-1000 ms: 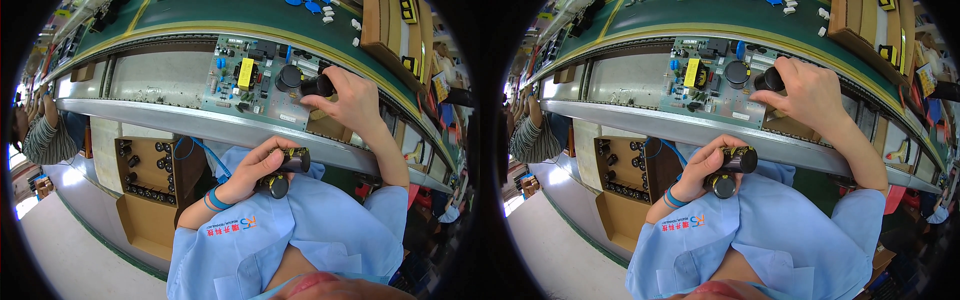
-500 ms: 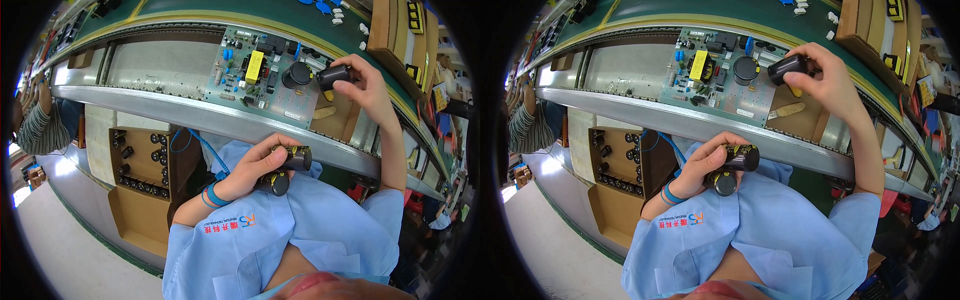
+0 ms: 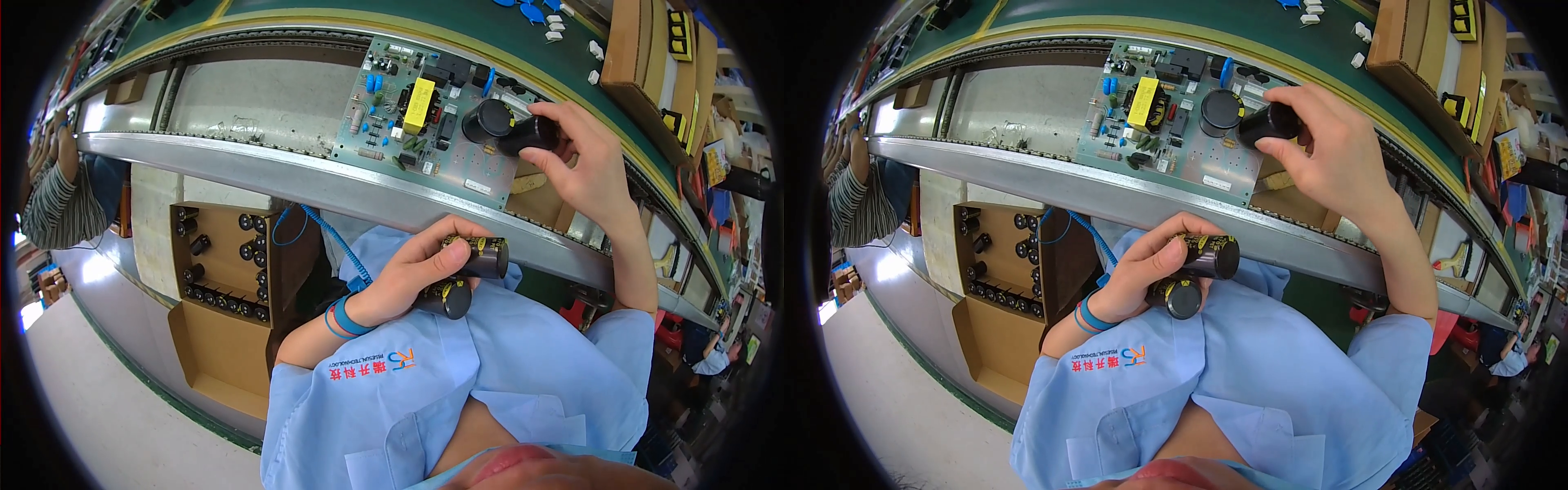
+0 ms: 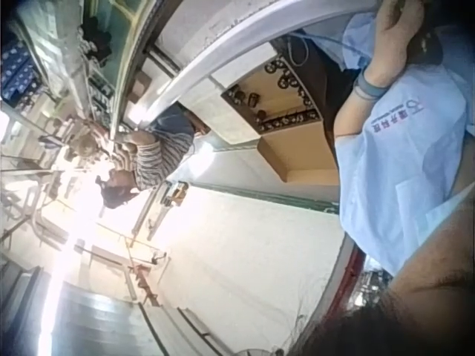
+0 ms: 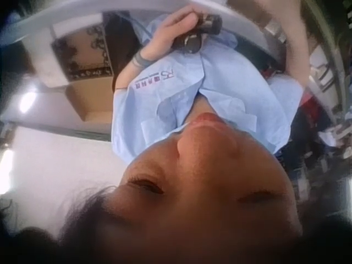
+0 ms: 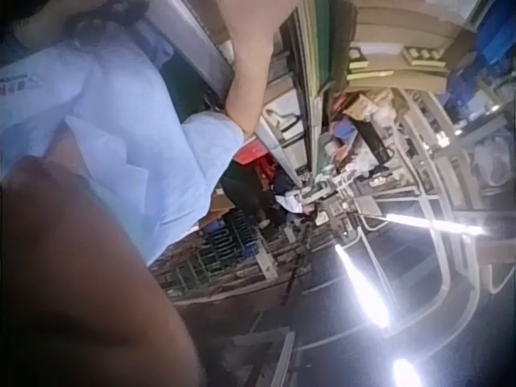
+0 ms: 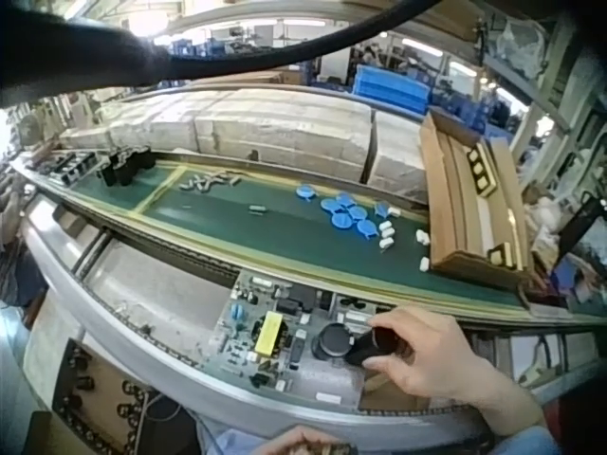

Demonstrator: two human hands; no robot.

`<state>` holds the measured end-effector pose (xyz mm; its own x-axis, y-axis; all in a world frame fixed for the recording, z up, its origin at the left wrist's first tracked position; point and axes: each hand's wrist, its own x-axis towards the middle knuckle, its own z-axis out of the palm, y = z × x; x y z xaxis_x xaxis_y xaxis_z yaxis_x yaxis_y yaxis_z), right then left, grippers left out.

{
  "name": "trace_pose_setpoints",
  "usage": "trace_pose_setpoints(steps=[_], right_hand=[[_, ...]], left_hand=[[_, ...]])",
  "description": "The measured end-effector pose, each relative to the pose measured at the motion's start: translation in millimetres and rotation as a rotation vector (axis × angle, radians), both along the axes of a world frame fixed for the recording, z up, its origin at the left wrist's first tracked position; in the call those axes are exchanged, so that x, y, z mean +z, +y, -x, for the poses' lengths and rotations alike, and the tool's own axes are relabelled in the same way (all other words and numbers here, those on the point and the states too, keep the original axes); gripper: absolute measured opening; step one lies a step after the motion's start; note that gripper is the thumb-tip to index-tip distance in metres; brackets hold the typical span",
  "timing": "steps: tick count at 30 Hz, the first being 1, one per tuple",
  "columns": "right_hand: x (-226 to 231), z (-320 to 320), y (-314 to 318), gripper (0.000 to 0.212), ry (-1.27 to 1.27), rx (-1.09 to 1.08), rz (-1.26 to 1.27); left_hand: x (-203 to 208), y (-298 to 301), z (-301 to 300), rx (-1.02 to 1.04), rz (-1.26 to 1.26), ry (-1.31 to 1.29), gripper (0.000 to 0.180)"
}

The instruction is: Manually assemble components onto printed circuit boards on a production line.

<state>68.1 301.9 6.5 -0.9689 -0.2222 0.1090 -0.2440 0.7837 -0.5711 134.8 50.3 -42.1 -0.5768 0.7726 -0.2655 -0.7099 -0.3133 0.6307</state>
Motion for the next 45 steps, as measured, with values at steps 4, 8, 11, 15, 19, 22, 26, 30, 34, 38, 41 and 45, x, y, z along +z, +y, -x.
trace_pose_setpoints(steps=[4, 8, 11, 15, 19, 22, 26, 30, 34, 38, 41, 45], right_hand=[[-0.2, -3.8, -2.4, 0.045, 0.248, 0.12, -0.171], [-2.0, -1.4, -2.3, 0.05, 0.341, 0.157, -0.343], [-1.9, -1.7, 0.3, 0.055, 0.368, 0.194, -0.38], [19.1, -7.7, -6.5, 0.054, 0.366, 0.205, -0.268], [34.8, -28.6, -19.1, 0.04, 0.121, 0.514, 0.048], [19.2, -37.9, -27.2, 0.042, 0.087, 0.76, 0.079], [23.7, -24.6, -26.1, 0.045, 0.047, 0.54, 0.354], [17.8, -20.8, -33.3, 0.046, 0.244, 0.307, -0.068], [11.1, -18.0, -40.8, 0.047, 0.442, 0.332, -0.253], [11.4, -16.6, -41.7, 0.047, 0.529, 0.36, -0.339], [14.4, -15.7, -41.4, 0.047, 0.452, 0.38, -0.333], [10.1, -17.5, -40.1, 0.046, 0.504, 0.355, -0.37]], left_hand=[[2.6, 0.3, -0.3, 0.007, 0.021, 0.017, 0.052], [1.5, 1.6, -1.2, 0.004, -0.024, -0.017, 0.057], [1.6, 2.1, -0.6, -0.006, -0.014, -0.04, 0.067], [1.0, -0.1, 3.0, -0.026, -0.074, -0.077, 0.07], [1.5, -0.6, 2.4, 0.003, -0.048, -0.077, 0.071], [1.3, -0.4, 3.2, -0.054, -0.087, -0.088, 0.069], [-2.6, -2.0, 0.6, -0.029, -0.051, 0.138, 0.074], [6.0, -6.4, 4.1, -0.05, -0.025, 0.32, 0.071], [6.8, -13.4, 6.5, -0.042, -0.059, 0.359, 0.067], [6.6, -12.3, 5.2, -0.071, -0.045, 0.398, 0.07], [6.9, -9.0, 5.7, -0.077, -0.052, 0.355, 0.071], [6.6, -9.0, 5.4, -0.078, -0.039, 0.278, 0.078]])
